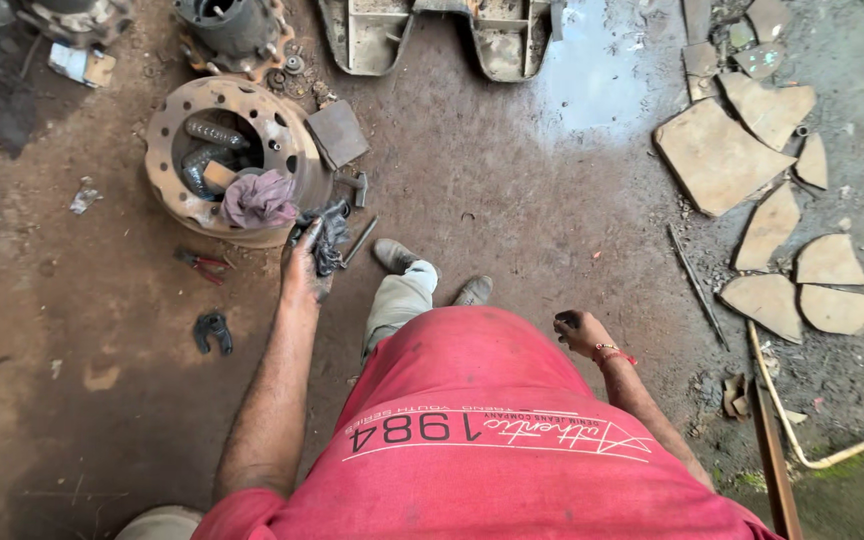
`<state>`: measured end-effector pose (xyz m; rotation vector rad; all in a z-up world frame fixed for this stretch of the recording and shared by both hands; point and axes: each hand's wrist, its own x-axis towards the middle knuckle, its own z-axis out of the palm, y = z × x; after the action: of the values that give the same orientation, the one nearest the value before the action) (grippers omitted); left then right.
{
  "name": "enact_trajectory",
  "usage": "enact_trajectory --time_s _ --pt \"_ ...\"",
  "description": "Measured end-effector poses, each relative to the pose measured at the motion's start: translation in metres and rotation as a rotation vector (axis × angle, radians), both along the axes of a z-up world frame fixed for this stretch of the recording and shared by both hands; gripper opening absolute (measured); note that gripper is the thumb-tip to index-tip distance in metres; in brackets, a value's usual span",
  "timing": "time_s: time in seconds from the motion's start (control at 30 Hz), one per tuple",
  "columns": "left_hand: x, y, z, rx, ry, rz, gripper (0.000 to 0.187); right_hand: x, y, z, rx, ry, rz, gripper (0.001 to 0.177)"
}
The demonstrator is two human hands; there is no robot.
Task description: The person sits on the ground and cleans a greasy metal part using a rag and pliers. They wipe the part repeatedly, then use pliers to scrape off residue before placing the part on the floor.
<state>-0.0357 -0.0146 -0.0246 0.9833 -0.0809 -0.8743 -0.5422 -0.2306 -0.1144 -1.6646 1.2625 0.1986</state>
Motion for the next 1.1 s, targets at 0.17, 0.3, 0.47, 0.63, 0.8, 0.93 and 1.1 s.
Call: enact_trajectory --time_s 0.17,0.3,0.47,0.63,0.8,0.93,1.1 --pt "-0.004 0.015 -0.018 -0.044 0.006 -0.174 0.023 0.015 -0.015 0.006 -0.017 -0.073 0.036 0.035" --pt "-0.004 0.024 -0.029 0.134 0.142 -0.098 0.026 0.029 -0.022 0.013 -0.14 -0.016 0.084 0.035" --pt "0.032 0.009 -0.037 0.005 0.159 -0.081 0.012 0.074 -0.049 0.024 -0.168 -0.058 0.086 0.037" --pt "0.076 -0.006 -0.031 -0.002 0.161 -0.053 0.01 0.117 -0.062 0.039 -0.195 -0.046 0.144 0.036" --pt "0.111 -0.024 -0.019 0.054 0.177 -0.031 0.014 0.14 -0.065 0.051 -0.072 0.006 0.028 0.037" --pt "0.139 -0.044 -0.014 -0.064 0.188 -0.153 0.011 0.141 -0.057 0.056 0.085 0.057 -0.144 0.037" --pt "0.155 -0.073 -0.01 -0.176 0.301 -0.294 0.017 0.117 -0.022 0.064 0.193 0.047 -0.333 0.036"
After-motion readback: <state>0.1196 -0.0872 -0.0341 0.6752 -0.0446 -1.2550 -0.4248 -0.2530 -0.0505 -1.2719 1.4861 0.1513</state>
